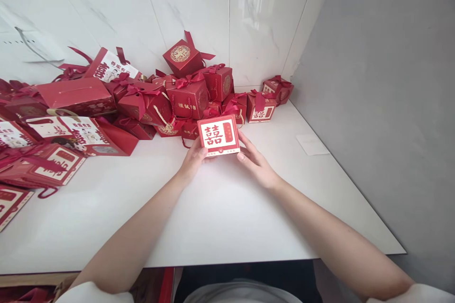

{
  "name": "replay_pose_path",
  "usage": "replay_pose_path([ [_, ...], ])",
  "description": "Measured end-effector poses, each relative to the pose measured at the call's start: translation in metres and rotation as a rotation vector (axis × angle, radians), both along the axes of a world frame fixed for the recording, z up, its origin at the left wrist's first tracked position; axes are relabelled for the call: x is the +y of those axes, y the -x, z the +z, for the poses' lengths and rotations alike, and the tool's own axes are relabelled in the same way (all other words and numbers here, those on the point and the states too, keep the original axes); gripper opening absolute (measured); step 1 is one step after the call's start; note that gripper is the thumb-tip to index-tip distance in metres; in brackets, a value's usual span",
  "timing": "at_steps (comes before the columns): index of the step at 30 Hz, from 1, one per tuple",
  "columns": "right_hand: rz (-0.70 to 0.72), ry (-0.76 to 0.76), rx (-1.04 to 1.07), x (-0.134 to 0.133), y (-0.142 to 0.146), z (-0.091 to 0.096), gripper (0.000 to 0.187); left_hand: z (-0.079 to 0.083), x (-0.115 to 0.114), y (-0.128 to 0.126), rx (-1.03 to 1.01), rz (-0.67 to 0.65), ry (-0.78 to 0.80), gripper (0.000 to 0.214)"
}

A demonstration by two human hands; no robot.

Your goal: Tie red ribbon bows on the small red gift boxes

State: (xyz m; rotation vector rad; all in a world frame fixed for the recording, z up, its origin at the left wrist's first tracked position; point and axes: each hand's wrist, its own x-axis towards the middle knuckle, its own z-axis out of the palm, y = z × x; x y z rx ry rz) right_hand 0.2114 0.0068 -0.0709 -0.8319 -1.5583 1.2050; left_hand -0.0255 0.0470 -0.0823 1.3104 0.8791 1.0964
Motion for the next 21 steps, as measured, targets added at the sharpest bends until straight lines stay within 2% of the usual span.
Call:
replay_pose_path([
  [3, 0.087, 0.036, 0.014, -0.002, 0.001, 0.0, 0.073, 0.003, -0.001, 0.0, 0.012, 0.04, -0.058, 0.076],
  [9, 0.056, 0.028, 0.081, 0.002, 0.001, -0.004, 0.074, 0.014, -0.008, -0.006, -0.01, 0.076, -0.27, 0.076],
  [17, 0.081, 0.024, 0.099, 0.003, 0.001, -0.006, 0.078, 0.002, 0.001, 0.0, 0.047, 0.117, -0.442, 0.071],
  [21, 0.075, 0.023, 0.089, 0.003, 0.001, -0.005, 0.077, 0.0, 0.001, 0.0, 0.056, 0.116, -0.478, 0.068],
])
